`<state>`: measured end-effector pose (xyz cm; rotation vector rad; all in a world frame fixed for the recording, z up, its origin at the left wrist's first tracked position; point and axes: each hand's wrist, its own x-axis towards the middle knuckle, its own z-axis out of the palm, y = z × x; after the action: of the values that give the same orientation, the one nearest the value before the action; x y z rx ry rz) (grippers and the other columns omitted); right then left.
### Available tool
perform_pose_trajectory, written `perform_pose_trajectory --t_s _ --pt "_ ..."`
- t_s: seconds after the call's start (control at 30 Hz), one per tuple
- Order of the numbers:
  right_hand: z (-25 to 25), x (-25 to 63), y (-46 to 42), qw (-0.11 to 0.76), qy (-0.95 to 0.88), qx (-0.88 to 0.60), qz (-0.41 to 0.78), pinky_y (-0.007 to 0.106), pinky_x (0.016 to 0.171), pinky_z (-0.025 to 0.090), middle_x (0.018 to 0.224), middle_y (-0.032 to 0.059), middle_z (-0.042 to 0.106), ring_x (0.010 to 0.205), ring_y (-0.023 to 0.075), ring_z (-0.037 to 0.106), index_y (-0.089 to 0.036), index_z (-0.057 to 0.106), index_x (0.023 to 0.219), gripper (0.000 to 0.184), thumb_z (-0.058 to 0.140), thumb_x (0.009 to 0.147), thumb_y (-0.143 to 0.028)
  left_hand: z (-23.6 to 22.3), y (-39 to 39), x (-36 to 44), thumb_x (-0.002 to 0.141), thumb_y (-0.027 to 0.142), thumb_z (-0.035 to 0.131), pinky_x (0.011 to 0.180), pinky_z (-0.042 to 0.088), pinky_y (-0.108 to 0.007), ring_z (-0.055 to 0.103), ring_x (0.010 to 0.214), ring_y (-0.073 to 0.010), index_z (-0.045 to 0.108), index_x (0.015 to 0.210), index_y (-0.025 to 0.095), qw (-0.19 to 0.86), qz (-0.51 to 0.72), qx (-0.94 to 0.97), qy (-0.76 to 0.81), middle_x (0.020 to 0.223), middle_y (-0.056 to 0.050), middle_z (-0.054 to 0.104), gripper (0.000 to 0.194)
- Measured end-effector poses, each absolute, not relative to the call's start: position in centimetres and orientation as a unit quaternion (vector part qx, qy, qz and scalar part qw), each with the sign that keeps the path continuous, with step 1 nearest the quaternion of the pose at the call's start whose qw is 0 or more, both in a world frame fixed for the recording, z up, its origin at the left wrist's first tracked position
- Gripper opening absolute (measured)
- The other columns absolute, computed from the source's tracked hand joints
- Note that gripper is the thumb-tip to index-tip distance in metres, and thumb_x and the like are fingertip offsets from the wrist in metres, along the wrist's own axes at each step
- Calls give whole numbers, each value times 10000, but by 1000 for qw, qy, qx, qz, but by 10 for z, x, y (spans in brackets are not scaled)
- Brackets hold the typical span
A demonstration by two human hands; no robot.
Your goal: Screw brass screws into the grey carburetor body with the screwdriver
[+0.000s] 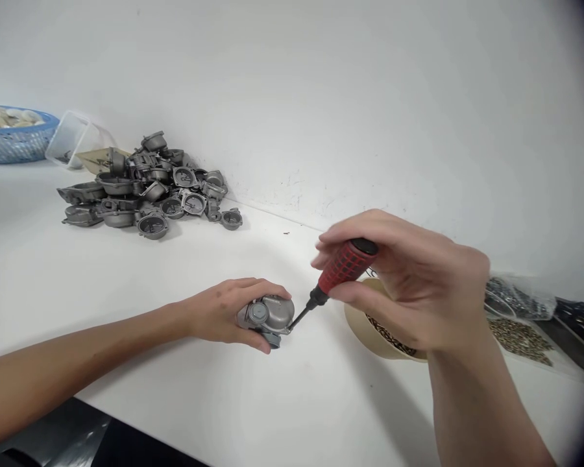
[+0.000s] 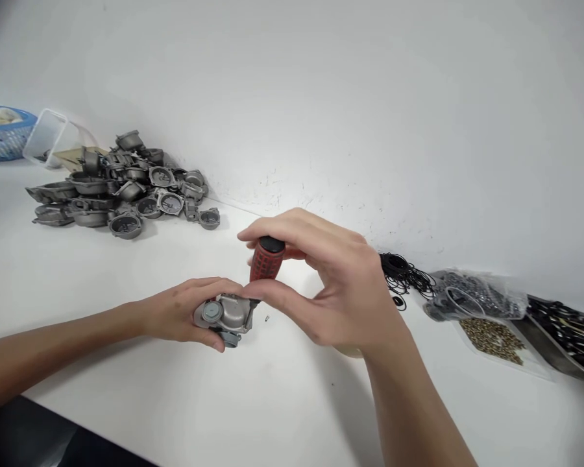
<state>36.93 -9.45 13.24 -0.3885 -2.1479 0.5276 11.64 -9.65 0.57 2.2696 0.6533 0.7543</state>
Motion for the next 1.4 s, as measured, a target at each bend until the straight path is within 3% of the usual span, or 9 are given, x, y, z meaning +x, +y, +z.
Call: perform_pose_trajectory --t_s 0.1,0.23,0.37,0.63,0.77,0.87,1.03,1.17,1.4 --pt "135 373 -99 407 -860 -140 274 411 796 694 1240 88 727 1010 245 744 -250 686 1311 425 669 914 -97 4 -96 116 831 481 828 967 524 -345 654 1135 -253 502 1419 286 325 285 866 252 1293 -89 664 700" --pt "136 373 -99 415 -855 -91 298 376 705 708 1044 59 788 895 240 773 -245 706 1302 506 713 848 -21 1 -96 115 837 468 828 969 528 -357 650 1174 -269 481 1451 309 317 290 869 245 1342 -95 645 723" --pt "137 368 -98 431 -860 -91 258 365 621 694 983 45 802 767 222 758 -262 754 1239 496 737 819 3 0 -96 115 844 442 829 978 519 -363 642 1177 -268 488 1443 312 314 295 871 236 1340 -95 648 701" --pt "139 365 -99 423 -873 -81 229 363 605 678 911 14 802 759 218 760 -306 732 1263 506 784 830 -51 4 -97 116 848 429 828 946 504 -333 633 1106 -236 503 1414 296 327 294 866 236 1290 -79 662 666" --pt "137 366 -97 443 -873 -99 179 336 566 633 835 24 773 723 196 729 -226 773 1145 427 857 760 -61 6 -97 115 832 453 838 934 491 -312 642 1074 -223 510 1387 287 331 286 859 264 1240 -54 676 666" --pt "135 366 -95 460 -863 -131 161 337 540 600 794 9 729 676 179 690 -238 788 1075 415 909 703 -97 6 -98 115 811 469 852 939 479 -303 643 1078 -221 508 1370 280 319 287 858 283 1242 -48 673 683" --pt "131 367 -95 461 -846 -155 218 378 651 673 910 10 737 762 203 724 -308 770 1170 455 867 767 -119 4 -97 116 800 468 861 949 470 -297 638 1093 -218 495 1365 288 299 293 863 283 1243 -42 669 697" --pt "130 371 -98 431 -846 -147 276 420 756 705 1086 46 757 924 255 765 -265 722 1282 481 741 848 -59 4 -97 116 801 467 861 942 478 -284 641 1090 -205 490 1372 294 297 297 864 278 1241 -35 672 703" --pt "134 375 -97 434 -852 -156 250 388 700 716 1045 23 770 873 243 781 -289 744 1233 466 770 830 -57 5 -97 116 804 482 852 940 492 -294 653 1076 -210 522 1366 275 307 300 861 273 1218 -50 689 683"
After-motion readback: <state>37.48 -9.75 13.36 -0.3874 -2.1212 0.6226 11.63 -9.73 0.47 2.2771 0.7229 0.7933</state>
